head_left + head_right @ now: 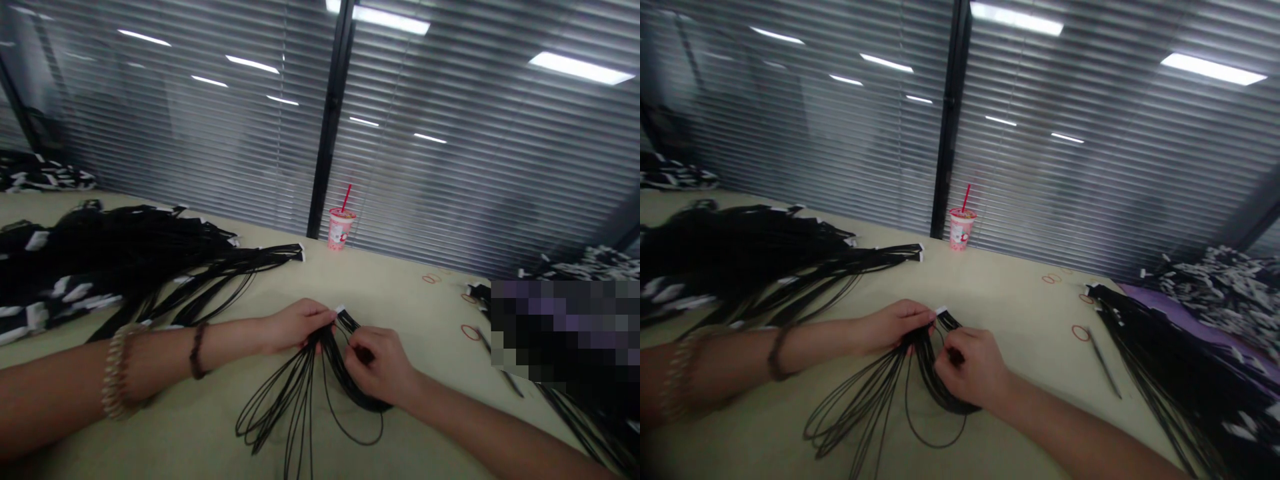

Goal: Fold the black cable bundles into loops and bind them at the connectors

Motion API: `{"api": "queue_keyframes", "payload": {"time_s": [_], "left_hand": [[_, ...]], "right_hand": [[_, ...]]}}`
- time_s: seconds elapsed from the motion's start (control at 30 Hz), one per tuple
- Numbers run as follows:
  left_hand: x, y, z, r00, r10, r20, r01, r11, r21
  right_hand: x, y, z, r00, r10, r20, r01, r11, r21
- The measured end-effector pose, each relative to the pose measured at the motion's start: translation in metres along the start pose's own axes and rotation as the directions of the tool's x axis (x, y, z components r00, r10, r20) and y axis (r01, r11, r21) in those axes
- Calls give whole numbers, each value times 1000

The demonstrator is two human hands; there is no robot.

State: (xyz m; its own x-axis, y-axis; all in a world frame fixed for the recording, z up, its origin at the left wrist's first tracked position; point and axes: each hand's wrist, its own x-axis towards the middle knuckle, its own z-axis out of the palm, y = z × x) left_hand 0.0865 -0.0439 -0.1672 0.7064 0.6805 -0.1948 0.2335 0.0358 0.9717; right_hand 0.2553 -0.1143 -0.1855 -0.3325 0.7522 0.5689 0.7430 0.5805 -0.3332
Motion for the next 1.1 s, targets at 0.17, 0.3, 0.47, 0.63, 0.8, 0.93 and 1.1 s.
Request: {"api": "queue_keyframes", "payload": {"time_s": [0.17, 0.3, 0.47, 0.63, 0.8, 0.93, 1.1], "left_hand": [[-1, -3, 2, 998, 53, 43, -58, 991, 122], [0, -5, 2, 991, 91, 94, -104, 983, 154], [-2, -2, 0, 995, 43, 87, -56, 986, 154], [-2, -2, -1, 992, 59, 109, -73, 989, 129], [-2, -2, -2, 993, 45, 108, -59, 991, 123], [-3, -1, -2, 993, 51, 106, -68, 985, 160], [-2, -2, -4, 991, 60, 116, -79, 981, 174]], "right_hand": [[9, -5, -4, 995, -4, 97, -6, 995, 104], [14, -3, -1, 992, -27, 126, 13, 993, 114], [11, 0, 1, 987, -24, 160, 15, 998, 54], [11, 2, 0, 987, 50, 156, -63, 995, 80], [12, 5, 2, 976, 45, 214, -44, 999, -9], [12, 4, 2, 968, 40, 247, -18, 996, -93], [11, 4, 3, 968, 53, 244, -30, 995, -100]]}}
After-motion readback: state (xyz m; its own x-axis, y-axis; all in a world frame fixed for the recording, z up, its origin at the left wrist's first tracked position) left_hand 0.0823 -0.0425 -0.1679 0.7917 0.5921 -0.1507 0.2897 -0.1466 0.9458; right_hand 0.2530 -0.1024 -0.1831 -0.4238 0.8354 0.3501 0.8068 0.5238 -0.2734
